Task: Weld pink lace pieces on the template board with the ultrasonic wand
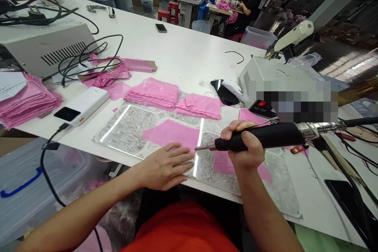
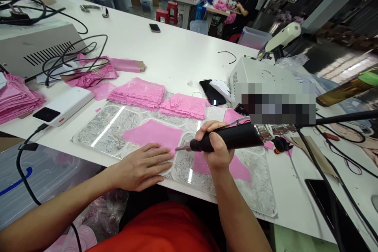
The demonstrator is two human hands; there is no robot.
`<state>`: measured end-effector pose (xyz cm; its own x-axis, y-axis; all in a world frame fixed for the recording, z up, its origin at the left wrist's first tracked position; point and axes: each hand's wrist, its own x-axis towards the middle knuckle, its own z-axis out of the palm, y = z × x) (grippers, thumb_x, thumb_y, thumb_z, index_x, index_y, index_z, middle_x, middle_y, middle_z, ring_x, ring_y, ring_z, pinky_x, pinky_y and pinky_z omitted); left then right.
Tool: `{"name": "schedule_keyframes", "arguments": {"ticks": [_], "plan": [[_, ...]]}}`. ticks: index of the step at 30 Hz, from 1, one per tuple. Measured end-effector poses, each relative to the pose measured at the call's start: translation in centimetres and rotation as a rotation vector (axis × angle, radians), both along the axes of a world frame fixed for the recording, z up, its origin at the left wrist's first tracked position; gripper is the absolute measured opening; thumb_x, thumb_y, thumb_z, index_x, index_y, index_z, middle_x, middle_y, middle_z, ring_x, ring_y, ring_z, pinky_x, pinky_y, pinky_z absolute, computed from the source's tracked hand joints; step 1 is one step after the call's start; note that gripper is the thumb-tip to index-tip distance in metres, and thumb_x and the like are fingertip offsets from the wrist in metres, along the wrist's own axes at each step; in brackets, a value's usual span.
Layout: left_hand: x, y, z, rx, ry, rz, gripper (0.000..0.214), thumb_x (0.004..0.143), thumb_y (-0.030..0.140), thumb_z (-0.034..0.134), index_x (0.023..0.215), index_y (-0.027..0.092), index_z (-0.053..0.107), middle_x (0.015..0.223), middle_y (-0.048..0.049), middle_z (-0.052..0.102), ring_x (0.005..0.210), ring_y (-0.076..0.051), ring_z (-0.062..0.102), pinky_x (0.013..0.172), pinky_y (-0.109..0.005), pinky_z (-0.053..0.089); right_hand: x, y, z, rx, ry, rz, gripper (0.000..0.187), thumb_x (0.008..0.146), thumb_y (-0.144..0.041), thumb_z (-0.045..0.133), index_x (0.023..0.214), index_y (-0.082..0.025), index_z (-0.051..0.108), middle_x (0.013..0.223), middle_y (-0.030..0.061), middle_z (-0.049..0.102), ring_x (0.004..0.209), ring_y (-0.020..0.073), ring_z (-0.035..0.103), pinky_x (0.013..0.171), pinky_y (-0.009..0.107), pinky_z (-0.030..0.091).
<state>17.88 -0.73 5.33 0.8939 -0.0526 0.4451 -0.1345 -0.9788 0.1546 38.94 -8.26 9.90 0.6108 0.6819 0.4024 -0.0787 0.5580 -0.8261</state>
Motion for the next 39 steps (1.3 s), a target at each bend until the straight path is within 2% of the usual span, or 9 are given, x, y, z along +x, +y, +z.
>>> {"name": "schedule_keyframes", "arguments": {"ticks": [3,6,10,13,18,23,31,39], "plan": [[0.0,-0.1,0.2,-0.026,0.009,-0.004,0.030,0.093,0.033,0.052,0.117,0.017,0.061,0.123,-0.0109,0.065,0.120,-0.024,0.056,0.107,-0.041,0.036,0.0,0.1,0.0,-0.008,0.014,-0.023,0.011,0.069,-0.030,0.057,0.072,-0.020,0.057,0.071,-0.0020,0.055,0.049,0.0094,0.054,0.049,0.028,0.045],[-0.5,0.2,1.3,-0.080,-0.032,0.013,0.031,0.094,0.032,0.051,0.120,0.018,0.060,0.123,-0.0105,0.065,0.120,-0.023,0.057,0.107,-0.041,0.037,-0.1,0.5,0.3,-0.006,0.044,-0.090,0.012,0.068,-0.031,0.056,0.073,-0.020,0.057,0.073,-0.0020,0.056,0.049,0.0091,0.054,0.050,0.028,0.045],[-1.8,2.3,2.7,-0.057,-0.116,0.220,0.030,0.096,0.023,0.047,0.123,0.016,0.058,0.128,-0.0099,0.063,0.126,-0.022,0.052,0.107,-0.041,0.037,-0.6,1.7,0.8,0.019,0.042,-0.202,0.011,0.072,-0.030,0.057,0.076,-0.020,0.057,0.078,-0.0023,0.056,0.055,0.0090,0.056,0.058,0.029,0.048],[-2.3,4.7,2.5,-0.013,-0.049,0.338,0.030,0.099,0.024,0.042,0.119,0.016,0.062,0.130,-0.0095,0.062,0.130,-0.027,0.048,0.106,-0.047,0.035,-1.3,2.8,0.8,0.043,-0.022,-0.230,0.009,0.074,-0.027,0.058,0.078,-0.020,0.057,0.080,-0.0021,0.057,0.057,0.0094,0.057,0.064,0.031,0.049],[-1.3,6.8,1.2,-0.022,0.132,0.276,0.034,0.100,0.030,0.038,0.121,0.020,0.063,0.135,-0.0078,0.058,0.133,-0.029,0.043,0.112,-0.053,0.022,-2.2,4.1,0.3,0.022,-0.050,-0.214,0.009,0.075,-0.028,0.059,0.079,-0.020,0.056,0.079,-0.0022,0.058,0.058,0.0098,0.057,0.063,0.031,0.050],[-0.6,6.9,0.3,-0.019,0.117,0.228,0.033,0.099,0.031,0.043,0.125,0.021,0.061,0.132,-0.0083,0.060,0.133,-0.028,0.043,0.115,-0.055,0.012,-2.1,4.4,0.0,0.005,-0.024,-0.210,0.010,0.074,-0.027,0.059,0.080,-0.019,0.056,0.079,-0.0023,0.057,0.058,0.0097,0.057,0.064,0.031,0.049],[-1.0,6.9,-0.2,-0.035,0.102,0.241,0.035,0.098,0.037,0.045,0.125,0.020,0.060,0.131,-0.0085,0.060,0.133,-0.030,0.043,0.115,-0.056,0.010,-1.3,4.4,0.1,0.018,0.003,-0.268,0.008,0.073,-0.027,0.058,0.077,-0.020,0.058,0.076,-0.0030,0.058,0.055,0.0099,0.056,0.061,0.031,0.050],[-1.0,6.9,-0.3,-0.035,0.091,0.250,0.035,0.098,0.037,0.046,0.125,0.019,0.060,0.134,-0.0090,0.058,0.133,-0.031,0.043,0.115,-0.058,0.008,-1.6,4.7,-0.1,0.020,-0.007,-0.215,0.008,0.074,-0.025,0.057,0.078,-0.019,0.059,0.078,-0.0023,0.058,0.056,0.0099,0.057,0.062,0.030,0.047]]}}
